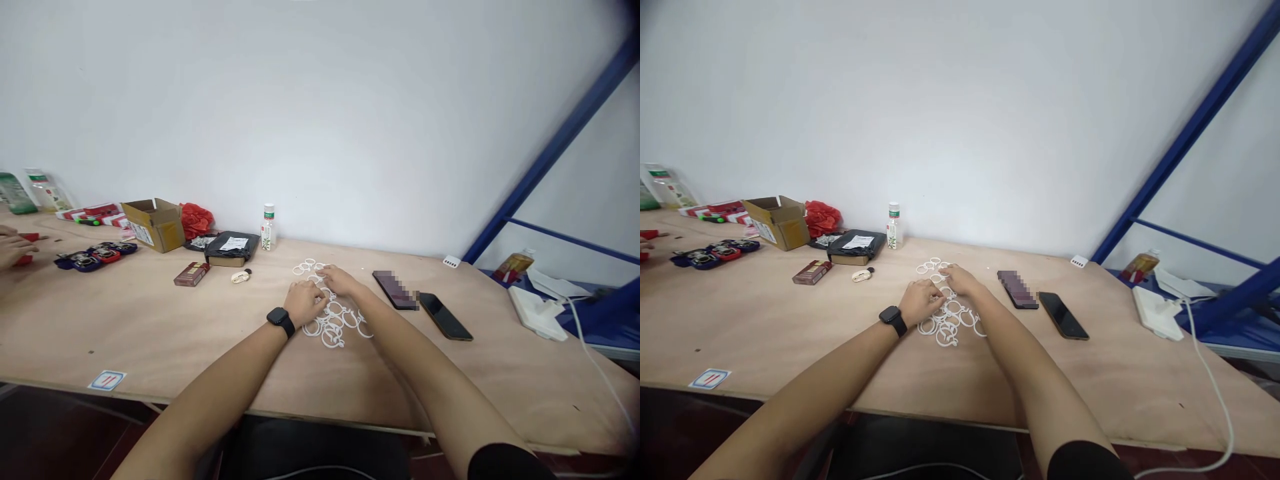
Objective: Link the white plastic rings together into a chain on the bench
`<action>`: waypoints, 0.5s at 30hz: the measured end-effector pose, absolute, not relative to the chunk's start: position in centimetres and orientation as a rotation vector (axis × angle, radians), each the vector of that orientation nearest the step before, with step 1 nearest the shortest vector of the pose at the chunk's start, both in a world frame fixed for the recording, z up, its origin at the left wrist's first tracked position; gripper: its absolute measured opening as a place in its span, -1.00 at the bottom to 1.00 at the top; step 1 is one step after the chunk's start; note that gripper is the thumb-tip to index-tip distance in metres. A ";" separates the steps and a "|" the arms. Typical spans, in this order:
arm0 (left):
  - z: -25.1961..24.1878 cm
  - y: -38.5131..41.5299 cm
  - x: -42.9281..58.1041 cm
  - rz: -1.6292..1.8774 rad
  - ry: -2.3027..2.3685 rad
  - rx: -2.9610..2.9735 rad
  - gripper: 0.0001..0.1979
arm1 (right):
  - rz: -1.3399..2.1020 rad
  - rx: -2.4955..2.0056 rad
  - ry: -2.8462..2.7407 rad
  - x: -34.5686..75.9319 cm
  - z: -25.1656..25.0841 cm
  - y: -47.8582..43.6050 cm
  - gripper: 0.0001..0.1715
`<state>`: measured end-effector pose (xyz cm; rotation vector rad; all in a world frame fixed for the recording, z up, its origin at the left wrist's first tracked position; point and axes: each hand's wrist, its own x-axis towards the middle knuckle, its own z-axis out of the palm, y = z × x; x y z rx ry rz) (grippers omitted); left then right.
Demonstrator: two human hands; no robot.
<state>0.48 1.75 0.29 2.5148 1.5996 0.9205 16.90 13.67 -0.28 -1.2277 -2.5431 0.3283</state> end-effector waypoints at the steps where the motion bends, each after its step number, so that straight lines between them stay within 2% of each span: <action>1: 0.3 1.7 0.5 0.926 1.594 2.512 -0.80 | 0.327 -1.205 -2.590 16.7 -0.3 13.8 -0.56; 7: 0.2 1.9 0.3 0.973 1.594 2.426 -0.79 | 0.218 -1.323 -2.561 18.0 -0.4 12.8 -0.82; 12: 0.2 1.9 0.4 1.036 1.588 2.400 -0.80 | 0.159 -1.420 -2.407 20.4 -0.4 11.7 -0.80; 15: 0.1 2.0 0.4 1.096 1.548 2.402 -0.78 | 0.283 -1.369 -2.192 21.2 0.2 10.9 -0.80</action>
